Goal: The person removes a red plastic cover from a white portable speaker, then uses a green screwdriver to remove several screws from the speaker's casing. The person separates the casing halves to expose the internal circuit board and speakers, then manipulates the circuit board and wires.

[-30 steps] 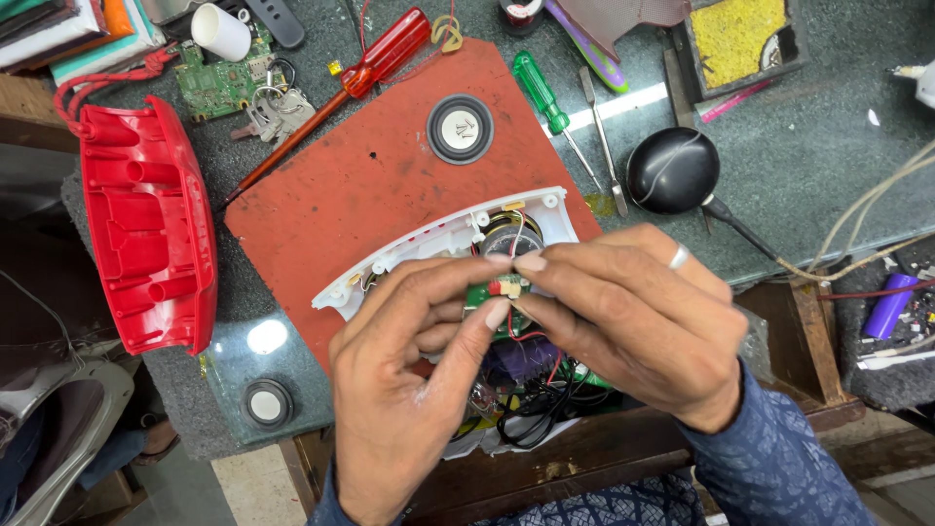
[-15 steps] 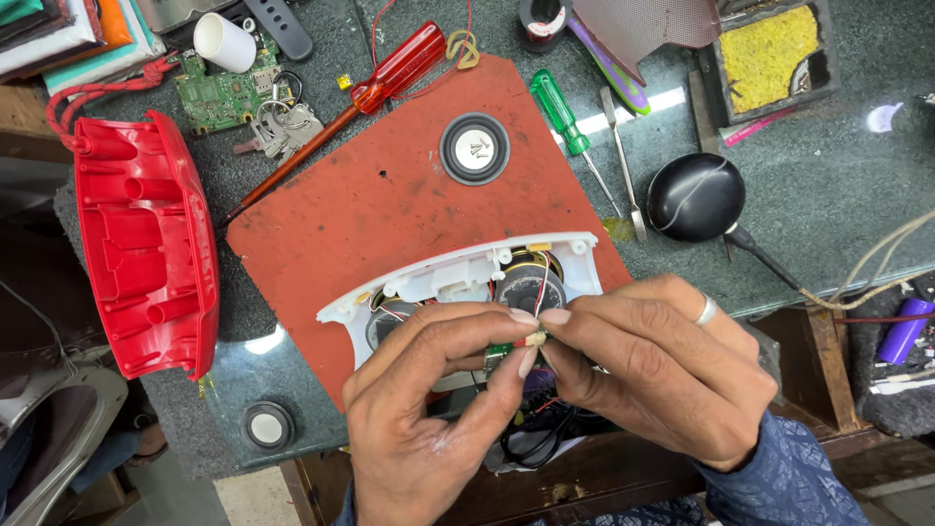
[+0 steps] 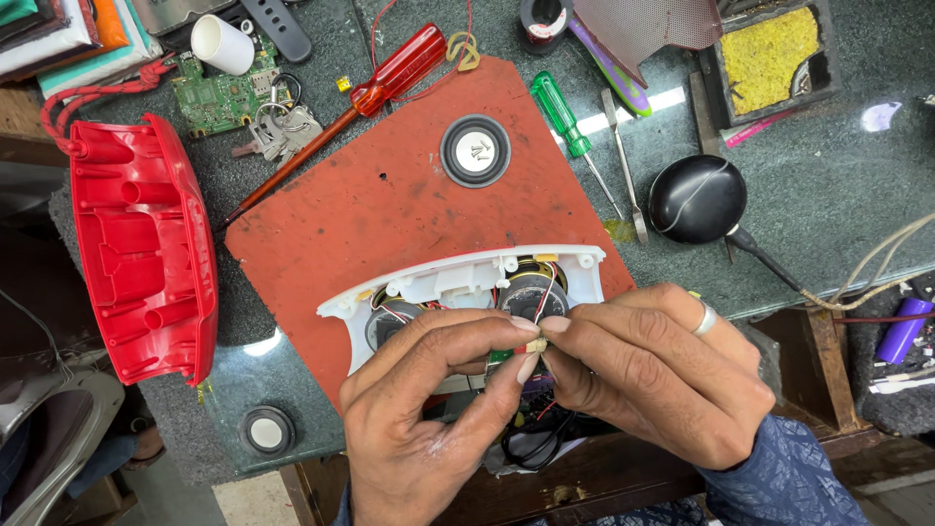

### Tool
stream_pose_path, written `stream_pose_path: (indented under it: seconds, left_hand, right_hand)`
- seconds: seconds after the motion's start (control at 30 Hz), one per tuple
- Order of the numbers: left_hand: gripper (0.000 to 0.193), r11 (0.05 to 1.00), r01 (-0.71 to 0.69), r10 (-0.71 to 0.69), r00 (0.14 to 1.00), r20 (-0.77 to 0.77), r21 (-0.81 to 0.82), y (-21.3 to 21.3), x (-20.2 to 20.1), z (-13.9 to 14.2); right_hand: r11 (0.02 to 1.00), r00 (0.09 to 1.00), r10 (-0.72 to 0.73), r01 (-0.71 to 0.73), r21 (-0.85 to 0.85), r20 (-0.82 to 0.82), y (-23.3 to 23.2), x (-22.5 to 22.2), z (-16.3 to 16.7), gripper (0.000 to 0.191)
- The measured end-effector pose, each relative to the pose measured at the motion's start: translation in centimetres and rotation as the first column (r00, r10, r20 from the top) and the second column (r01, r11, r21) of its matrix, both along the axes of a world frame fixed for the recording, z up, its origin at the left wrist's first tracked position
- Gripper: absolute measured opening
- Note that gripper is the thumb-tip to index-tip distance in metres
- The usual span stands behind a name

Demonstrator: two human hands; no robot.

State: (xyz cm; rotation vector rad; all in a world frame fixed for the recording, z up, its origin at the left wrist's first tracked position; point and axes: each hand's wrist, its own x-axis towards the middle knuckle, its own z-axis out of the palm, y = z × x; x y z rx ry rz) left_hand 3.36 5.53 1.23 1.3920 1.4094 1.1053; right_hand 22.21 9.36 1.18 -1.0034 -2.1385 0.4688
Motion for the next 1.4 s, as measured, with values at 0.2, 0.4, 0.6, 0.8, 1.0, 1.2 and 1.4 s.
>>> stream_pose_path:
  seconds: [0.2, 0.4, 0.6, 0.8, 1.0, 1.2, 1.4]
  left_hand:
    - [0.022, 1.000, 0.001, -0.001, 1.000, -0.006, -0.028, -0.1, -0.1, -0.1]
    - [0.021, 0.999, 0.005, -0.005, 1.000, -0.006, -0.032, -0.1, -0.2, -0.2]
    - [0.022, 1.000, 0.014, -0.014, 1.000, 0.000, -0.009, 0.1, -0.3, -0.1]
    - [0.029, 0.997, 0.006, -0.001, 0.998, 0.059, -0.082, 0.3, -0.2, 0.3]
    - [0.046, 0.992, -0.009, 0.029, 0.987, 0.158, -0.129, -0.1, -0.2, 0.8]
    - [0.032, 0.975, -0.210, 0.216, 0.972, 0.095, -0.074, -1.7, -0.6, 0.9]
    - [0.020, 0.880, -0.439, 0.458, 0.886, -0.079, 0.183, -3.2, -1.9, 1.1]
  right_hand:
    - [1.000, 1.000, -0.001, 0.001, -0.007, -0.003, 0.0, 0.0, -0.1, 0.031]
    - [1.000, 1.000, 0.005, -0.005, 0.003, -0.014, 0.0, -0.1, -0.2, 0.030]
    - [1.000, 0.999, 0.012, -0.012, -0.002, -0.037, 0.2, -0.2, -0.2, 0.029]
    - [1.000, 0.999, 0.009, -0.009, -0.019, -0.039, 0.5, -0.1, -0.3, 0.029]
    - [0.996, 0.994, -0.084, 0.082, -0.034, -0.073, 0.9, -0.1, -0.8, 0.024]
    - [0.991, 0.983, -0.131, 0.129, -0.024, -0.125, 0.6, -0.7, -1.1, 0.020]
    - [0.992, 0.987, -0.119, 0.123, 0.027, -0.108, 0.3, -0.7, -1.1, 0.021]
